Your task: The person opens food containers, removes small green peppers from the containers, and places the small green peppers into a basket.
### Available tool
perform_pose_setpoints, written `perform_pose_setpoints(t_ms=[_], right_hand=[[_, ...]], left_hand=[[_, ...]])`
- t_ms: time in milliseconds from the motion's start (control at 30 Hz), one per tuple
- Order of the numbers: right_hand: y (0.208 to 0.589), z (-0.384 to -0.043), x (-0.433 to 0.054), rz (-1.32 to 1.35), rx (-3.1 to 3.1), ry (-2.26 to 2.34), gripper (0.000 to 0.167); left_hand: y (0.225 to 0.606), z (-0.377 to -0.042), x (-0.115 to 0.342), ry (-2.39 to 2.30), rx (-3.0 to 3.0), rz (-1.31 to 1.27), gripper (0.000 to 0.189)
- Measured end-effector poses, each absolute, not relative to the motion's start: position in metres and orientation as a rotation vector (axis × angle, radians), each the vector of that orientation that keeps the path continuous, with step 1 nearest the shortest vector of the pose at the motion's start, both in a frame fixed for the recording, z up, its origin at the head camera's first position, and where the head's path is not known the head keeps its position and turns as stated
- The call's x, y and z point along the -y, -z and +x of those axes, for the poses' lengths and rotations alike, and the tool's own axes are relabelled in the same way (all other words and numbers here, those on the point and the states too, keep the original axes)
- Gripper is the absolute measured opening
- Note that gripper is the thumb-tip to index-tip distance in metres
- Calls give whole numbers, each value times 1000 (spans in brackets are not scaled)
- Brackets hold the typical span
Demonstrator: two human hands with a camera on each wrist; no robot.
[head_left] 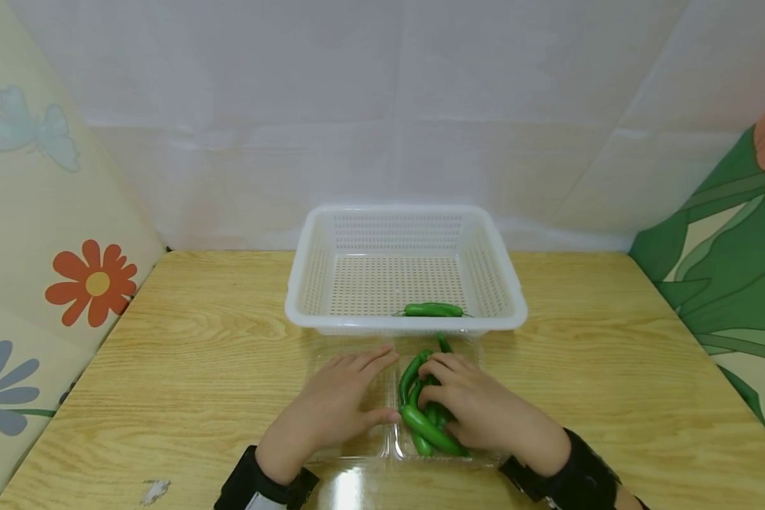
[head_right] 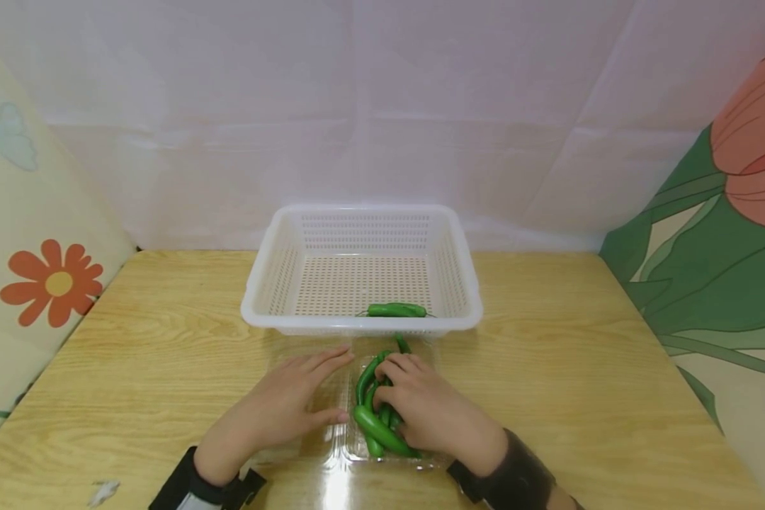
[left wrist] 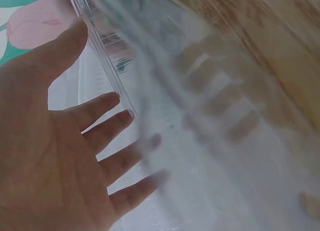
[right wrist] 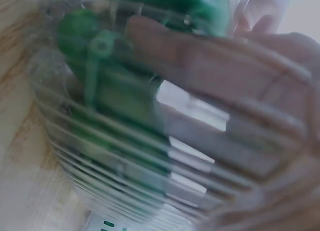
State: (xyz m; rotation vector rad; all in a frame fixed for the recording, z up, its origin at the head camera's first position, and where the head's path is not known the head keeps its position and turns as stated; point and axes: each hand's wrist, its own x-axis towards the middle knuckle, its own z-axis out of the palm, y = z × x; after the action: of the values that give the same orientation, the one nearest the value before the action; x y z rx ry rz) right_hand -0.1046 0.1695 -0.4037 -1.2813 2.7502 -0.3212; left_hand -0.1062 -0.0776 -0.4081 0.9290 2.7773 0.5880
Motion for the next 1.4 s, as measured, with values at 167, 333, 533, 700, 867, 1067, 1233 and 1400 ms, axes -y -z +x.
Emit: perform_pose_setpoints(t_ms=[167,333,533,700,867,1067,1233,1400], right_hand=[[400,-103,-170,-1321,-2778,333,35],[395,-103,-172,-1322,-2789,358,37],[395,-103,-172,-1331,-2809,375,39],[396,-103,-170,-1345,-2826,367,36],[398,-103,-167,-1318,-2835,394,28],[401,-103,-165,-1300,-2841,391,19],[403,-103,-163,-1314,-2835,371,23],[402,-101,-162,-1353,-2814,343,28]], left_hand=[[408,-106,77,-588,-2780,927,80],[408,-106,77,-585,-2790,930,80],[408,-106,77,-583,-2794,932,80],[407,-106,78,-580,-2790,931,80],[408,-105,78,-578,-2786,928,80],[408,-106,78,-574,-2786,931,80],[408,-106,78,-575,-2789,935,79],[409,-107,78,-572,-2796,937,79]])
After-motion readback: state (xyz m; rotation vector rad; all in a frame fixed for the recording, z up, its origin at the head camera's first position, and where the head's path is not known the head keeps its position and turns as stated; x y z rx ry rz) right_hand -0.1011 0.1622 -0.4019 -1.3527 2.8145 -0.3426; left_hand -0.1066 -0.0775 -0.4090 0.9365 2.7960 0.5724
